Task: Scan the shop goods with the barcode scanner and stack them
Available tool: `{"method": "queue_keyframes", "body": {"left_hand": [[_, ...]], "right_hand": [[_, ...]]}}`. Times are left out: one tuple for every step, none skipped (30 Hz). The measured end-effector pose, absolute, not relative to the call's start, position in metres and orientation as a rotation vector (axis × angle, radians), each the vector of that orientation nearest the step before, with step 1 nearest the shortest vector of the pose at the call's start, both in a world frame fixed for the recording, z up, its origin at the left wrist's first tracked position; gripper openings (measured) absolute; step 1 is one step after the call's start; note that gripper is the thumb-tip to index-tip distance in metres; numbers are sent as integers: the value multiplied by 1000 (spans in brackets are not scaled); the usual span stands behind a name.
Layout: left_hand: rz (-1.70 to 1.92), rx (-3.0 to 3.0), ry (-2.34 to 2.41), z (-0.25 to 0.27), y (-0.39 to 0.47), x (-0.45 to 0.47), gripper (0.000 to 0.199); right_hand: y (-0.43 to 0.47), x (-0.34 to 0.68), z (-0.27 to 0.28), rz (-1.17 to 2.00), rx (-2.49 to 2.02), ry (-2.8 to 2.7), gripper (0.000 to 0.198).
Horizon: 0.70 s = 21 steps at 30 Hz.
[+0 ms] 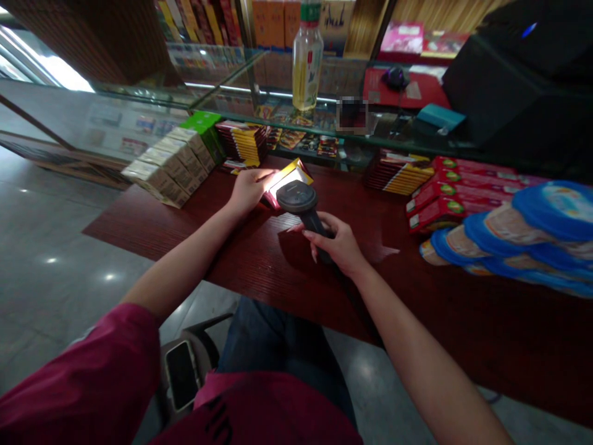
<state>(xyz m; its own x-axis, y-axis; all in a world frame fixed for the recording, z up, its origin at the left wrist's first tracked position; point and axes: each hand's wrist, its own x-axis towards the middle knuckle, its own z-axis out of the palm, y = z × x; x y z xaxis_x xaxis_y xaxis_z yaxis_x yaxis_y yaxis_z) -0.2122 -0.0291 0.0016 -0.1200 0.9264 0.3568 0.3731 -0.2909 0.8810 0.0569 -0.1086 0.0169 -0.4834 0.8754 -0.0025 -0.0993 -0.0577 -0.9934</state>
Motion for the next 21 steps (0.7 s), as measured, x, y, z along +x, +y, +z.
{"method": "queue_keyframes", "body": {"left_hand": [[1418, 1644, 1441, 0, -28, -213, 23], [1407, 1647, 1426, -1, -28, -214, 24], [1396, 1653, 1402, -2, -29, -215, 26], [1386, 1662, 1375, -2, -30, -215, 27], [1383, 1675, 1350, -1, -31, -215, 29], [1392, 1694, 1333, 1, -32, -213, 30], [1412, 1726, 1326, 4, -33, -209, 31], [1439, 1774, 1329, 8, -33, -203, 30], [1467, 1841, 1337, 12, -31, -196, 30], [1490, 1927, 1344, 17, -27, -186, 29], [1506, 2033, 1345, 22, -22, -174, 28], [1510, 2152, 1336, 27, -14, -161, 28], [1501, 2281, 1311, 32, -6, -145, 29], [1479, 2415, 1268, 37, 4, -129, 30], [1446, 2550, 1207, 42, 15, -111, 30], [1402, 2680, 1136, 46, 26, -94, 32], [1349, 2797, 1061, 48, 36, -78, 33], [1291, 2897, 993, 50, 45, -62, 35], [1226, 2977, 939, 51, 53, -48, 37], [1161, 3038, 901, 51, 60, -36, 39], [1099, 3079, 878, 50, 65, -26, 41]], "right_hand": [[-109, 57, 17, 1647, -864, -1466, 48], [-109, 57, 18, 1647, -862, -1461, 48], [-109, 58, 19, 1643, -860, -1446, 49], [-110, 59, 20, 1633, -863, -1421, 49], [-111, 62, 21, 1617, -874, -1389, 49], [-113, 66, 22, 1593, -894, -1348, 49], [-115, 72, 22, 1562, -921, -1304, 49], [-117, 78, 23, 1527, -951, -1259, 48], [-120, 86, 24, 1492, -980, -1217, 48], [-122, 95, 24, 1458, -1006, -1178, 48], [-126, 104, 24, 1429, -1026, -1143, 49], [-129, 112, 24, 1402, -1043, -1115, 50], [-133, 121, 24, 1378, -1057, -1090, 51], [-136, 128, 23, 1354, -1070, -1070, 52], [-139, 135, 23, 1329, -1085, -1054, 53], [-143, 141, 23, 1306, -1103, -1043, 53], [-145, 146, 23, 1286, -1122, -1033, 53], [-147, 150, 22, 1269, -1137, -1021, 53], [-148, 152, 22, 1260, -1147, -1007, 53], [-149, 154, 21, 1256, -1152, -991, 54], [-149, 155, 21, 1254, -1151, -976, 55]]}}
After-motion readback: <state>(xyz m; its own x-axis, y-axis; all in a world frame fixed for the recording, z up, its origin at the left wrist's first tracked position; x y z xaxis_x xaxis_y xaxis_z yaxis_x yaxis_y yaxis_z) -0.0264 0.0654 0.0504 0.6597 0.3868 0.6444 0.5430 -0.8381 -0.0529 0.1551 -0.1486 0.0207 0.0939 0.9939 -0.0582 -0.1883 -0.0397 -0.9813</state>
